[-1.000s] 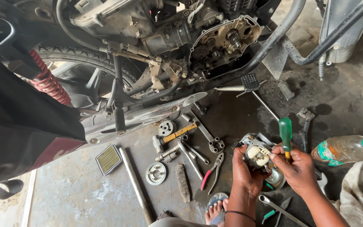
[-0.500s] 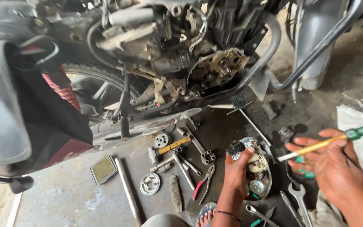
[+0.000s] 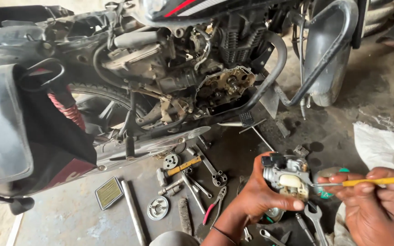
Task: Cleaning and disassembling a motorcycle carburetor using fuel and various tools.
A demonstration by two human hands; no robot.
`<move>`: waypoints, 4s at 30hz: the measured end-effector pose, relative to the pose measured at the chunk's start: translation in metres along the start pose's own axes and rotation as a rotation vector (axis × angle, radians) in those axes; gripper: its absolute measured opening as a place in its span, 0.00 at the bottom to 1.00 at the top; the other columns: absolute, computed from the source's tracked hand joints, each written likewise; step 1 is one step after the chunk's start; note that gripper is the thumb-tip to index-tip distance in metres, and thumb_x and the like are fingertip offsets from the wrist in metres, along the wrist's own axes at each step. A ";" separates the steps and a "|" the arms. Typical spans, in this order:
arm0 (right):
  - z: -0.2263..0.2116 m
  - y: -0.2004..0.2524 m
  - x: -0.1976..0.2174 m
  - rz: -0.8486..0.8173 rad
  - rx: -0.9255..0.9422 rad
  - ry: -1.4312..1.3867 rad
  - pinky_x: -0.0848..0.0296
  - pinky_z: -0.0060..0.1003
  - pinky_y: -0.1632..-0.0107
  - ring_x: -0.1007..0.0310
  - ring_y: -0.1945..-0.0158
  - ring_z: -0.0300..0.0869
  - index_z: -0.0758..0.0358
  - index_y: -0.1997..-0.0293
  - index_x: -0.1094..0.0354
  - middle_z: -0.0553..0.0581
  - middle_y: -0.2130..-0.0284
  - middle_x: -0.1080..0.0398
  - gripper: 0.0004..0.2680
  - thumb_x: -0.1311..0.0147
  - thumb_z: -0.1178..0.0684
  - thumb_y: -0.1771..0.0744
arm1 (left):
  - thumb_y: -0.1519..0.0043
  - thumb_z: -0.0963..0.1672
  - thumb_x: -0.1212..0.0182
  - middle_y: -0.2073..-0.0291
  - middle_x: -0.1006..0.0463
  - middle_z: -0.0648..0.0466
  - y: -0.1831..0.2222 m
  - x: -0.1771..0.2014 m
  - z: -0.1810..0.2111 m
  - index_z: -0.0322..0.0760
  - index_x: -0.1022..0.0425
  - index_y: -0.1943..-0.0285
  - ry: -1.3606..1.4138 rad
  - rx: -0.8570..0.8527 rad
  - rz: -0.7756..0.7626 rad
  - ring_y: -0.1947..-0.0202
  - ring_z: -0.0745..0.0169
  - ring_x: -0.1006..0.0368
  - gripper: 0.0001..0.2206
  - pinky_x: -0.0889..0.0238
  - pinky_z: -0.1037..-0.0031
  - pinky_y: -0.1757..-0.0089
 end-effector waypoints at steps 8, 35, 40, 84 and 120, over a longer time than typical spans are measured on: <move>0.004 -0.007 0.012 -0.016 -0.004 0.207 0.23 0.63 0.45 0.21 0.55 0.54 0.62 0.47 0.49 0.69 0.61 0.26 0.02 0.60 0.61 0.24 | 0.58 0.39 0.19 0.42 0.25 0.49 -0.010 -0.004 -0.008 0.33 0.49 0.24 -0.088 -0.097 0.008 0.41 0.59 0.28 0.52 0.32 0.64 0.39; 0.008 -0.022 -0.024 -0.219 -0.100 0.647 0.20 0.44 0.51 0.21 0.56 0.50 0.65 0.46 0.47 0.65 0.63 0.27 0.08 0.53 0.63 0.29 | 0.69 0.45 0.15 0.39 0.29 0.44 -0.003 0.007 0.003 0.37 0.41 0.26 -0.930 -0.316 0.249 0.37 0.48 0.29 0.55 0.34 0.63 0.39; 0.016 -0.026 -0.028 -0.163 -0.102 0.624 0.22 0.43 0.49 0.22 0.56 0.47 0.63 0.47 0.44 0.61 0.64 0.27 0.06 0.52 0.62 0.28 | 0.61 0.43 0.18 0.45 0.25 0.48 -0.012 0.017 -0.020 0.39 0.44 0.26 -0.528 -0.296 0.202 0.42 0.50 0.27 0.51 0.31 0.59 0.41; 0.069 0.002 -0.036 0.148 -0.048 0.478 0.32 0.32 0.62 0.34 0.68 0.34 0.63 0.67 0.42 0.59 0.64 0.28 0.08 0.45 0.61 0.31 | 0.55 0.35 0.31 0.51 0.26 0.49 -0.012 0.012 -0.024 0.43 0.50 0.29 0.113 -0.113 0.414 0.53 0.57 0.24 0.43 0.26 0.64 0.52; 0.084 -0.033 0.024 0.202 -0.387 0.525 0.18 0.38 0.59 0.22 0.61 0.42 0.59 0.50 0.42 0.56 0.64 0.30 0.04 0.56 0.53 0.26 | 0.63 0.41 0.19 0.40 0.32 0.44 -0.019 0.039 -0.030 0.36 0.43 0.27 -0.869 -0.413 0.460 0.38 0.47 0.31 0.50 0.36 0.61 0.38</move>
Point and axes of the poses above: each hand's wrist, its own y-axis away from the middle knuckle, its own x-axis out of the back of the hand, z = x × y, the point moved 3 cm from there along -y, towards the middle knuckle
